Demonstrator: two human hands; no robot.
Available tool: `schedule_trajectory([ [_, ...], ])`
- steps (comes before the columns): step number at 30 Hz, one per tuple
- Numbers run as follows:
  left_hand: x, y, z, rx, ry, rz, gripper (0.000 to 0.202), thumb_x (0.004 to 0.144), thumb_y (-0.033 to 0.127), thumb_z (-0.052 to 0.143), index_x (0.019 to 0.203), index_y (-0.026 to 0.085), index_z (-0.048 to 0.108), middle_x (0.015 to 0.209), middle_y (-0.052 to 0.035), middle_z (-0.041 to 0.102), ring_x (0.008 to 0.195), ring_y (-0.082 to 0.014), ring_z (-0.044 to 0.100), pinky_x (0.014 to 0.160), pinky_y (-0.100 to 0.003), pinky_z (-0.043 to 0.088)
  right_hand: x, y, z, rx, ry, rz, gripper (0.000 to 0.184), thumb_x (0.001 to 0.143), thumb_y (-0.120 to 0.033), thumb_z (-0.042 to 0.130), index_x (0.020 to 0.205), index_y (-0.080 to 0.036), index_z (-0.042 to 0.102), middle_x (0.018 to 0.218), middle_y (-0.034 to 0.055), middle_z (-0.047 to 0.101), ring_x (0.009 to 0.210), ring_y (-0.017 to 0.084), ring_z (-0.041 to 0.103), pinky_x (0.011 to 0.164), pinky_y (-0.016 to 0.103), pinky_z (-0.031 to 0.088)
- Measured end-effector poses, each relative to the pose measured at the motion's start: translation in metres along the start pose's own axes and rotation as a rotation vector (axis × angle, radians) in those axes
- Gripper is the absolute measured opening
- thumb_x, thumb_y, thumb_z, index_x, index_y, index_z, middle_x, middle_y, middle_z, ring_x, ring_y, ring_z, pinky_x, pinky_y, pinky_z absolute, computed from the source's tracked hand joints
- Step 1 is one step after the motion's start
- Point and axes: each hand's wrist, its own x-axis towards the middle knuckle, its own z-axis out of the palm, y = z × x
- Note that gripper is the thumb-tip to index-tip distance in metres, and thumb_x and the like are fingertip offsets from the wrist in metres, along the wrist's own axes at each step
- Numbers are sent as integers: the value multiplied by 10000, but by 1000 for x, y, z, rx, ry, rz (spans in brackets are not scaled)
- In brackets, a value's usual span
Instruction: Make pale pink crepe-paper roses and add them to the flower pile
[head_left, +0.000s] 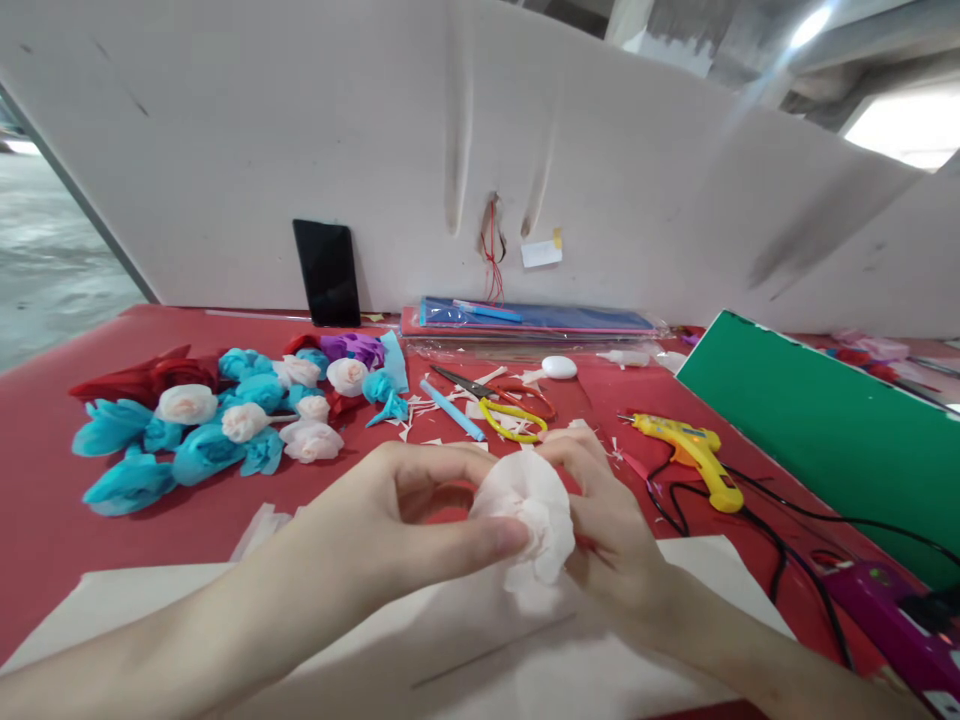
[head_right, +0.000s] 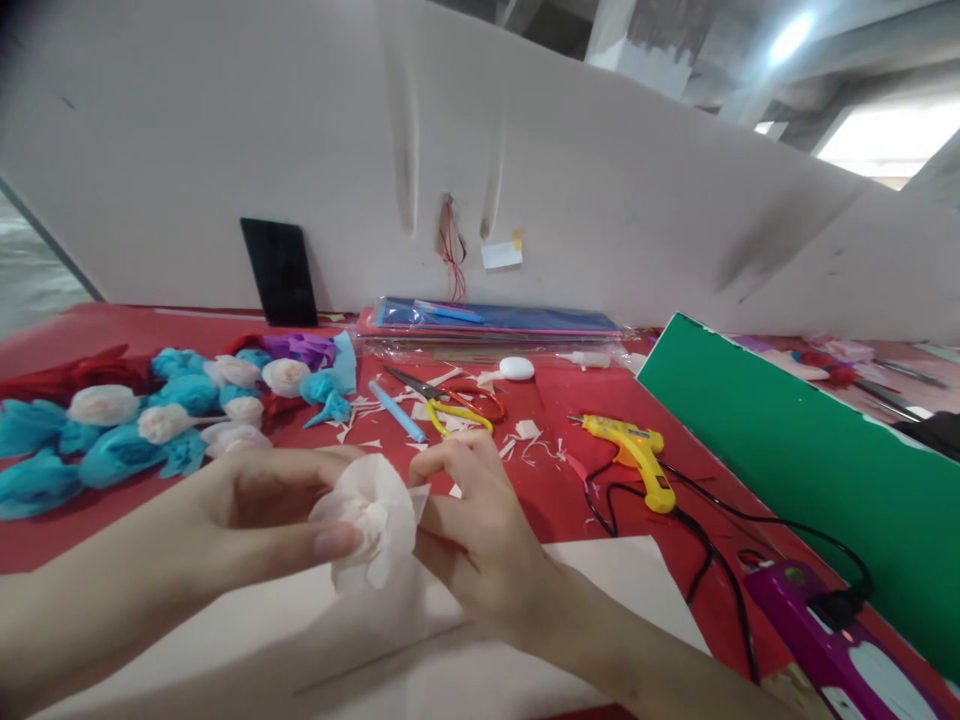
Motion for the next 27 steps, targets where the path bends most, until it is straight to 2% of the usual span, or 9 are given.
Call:
schedule_trajectory([
  [3,-2,-2,-1,10,-6,-19,62,712,237,747,759,273,766,838,60,758,740,-147,653,637,-163,489,0,0,1,13,11,15,251,966,-312,465,776,-216,597,850,27,547,830,182,474,769,332,415],
  [10,-1,-4,-2,23,4,-13,97,692,207,764,746,288,759,755,86,737,735,-126,639,630,-133,472,1,-2,2,-12,55,37,198,926,-300,552,759,-211,610,848,26,560,823,177,481,735,318,433],
  [17,-1,-2,-1,10,7,-13,17,724,263,739,733,265,753,736,59,729,734,-150,645,633,-164,481,0,-3,3,-81,116,98,100,857,-238,634,777,-210,581,863,22,542,810,173,517,703,309,447],
  [20,0,-2,0,-59,3,-21,7,711,261,751,711,257,756,728,46,733,734,-166,655,653,-185,503,-3,-2,4,-45,170,146,141,810,-273,688,870,-228,569,902,23,534,815,179,541,705,317,468],
  [23,2,-4,-1,-109,13,-15,26,714,248,747,700,264,762,713,45,724,721,-160,648,653,-188,501,-4,-2,5,17,145,204,196,829,-327,669,984,-234,594,955,44,544,848,194,556,711,329,485],
  [27,3,-8,-3,-24,49,-42,88,783,318,689,758,281,765,766,50,726,779,-161,634,680,-194,467,-3,-6,6,155,105,287,106,855,-302,649,941,-240,642,927,31,612,863,188,569,770,335,486],
])
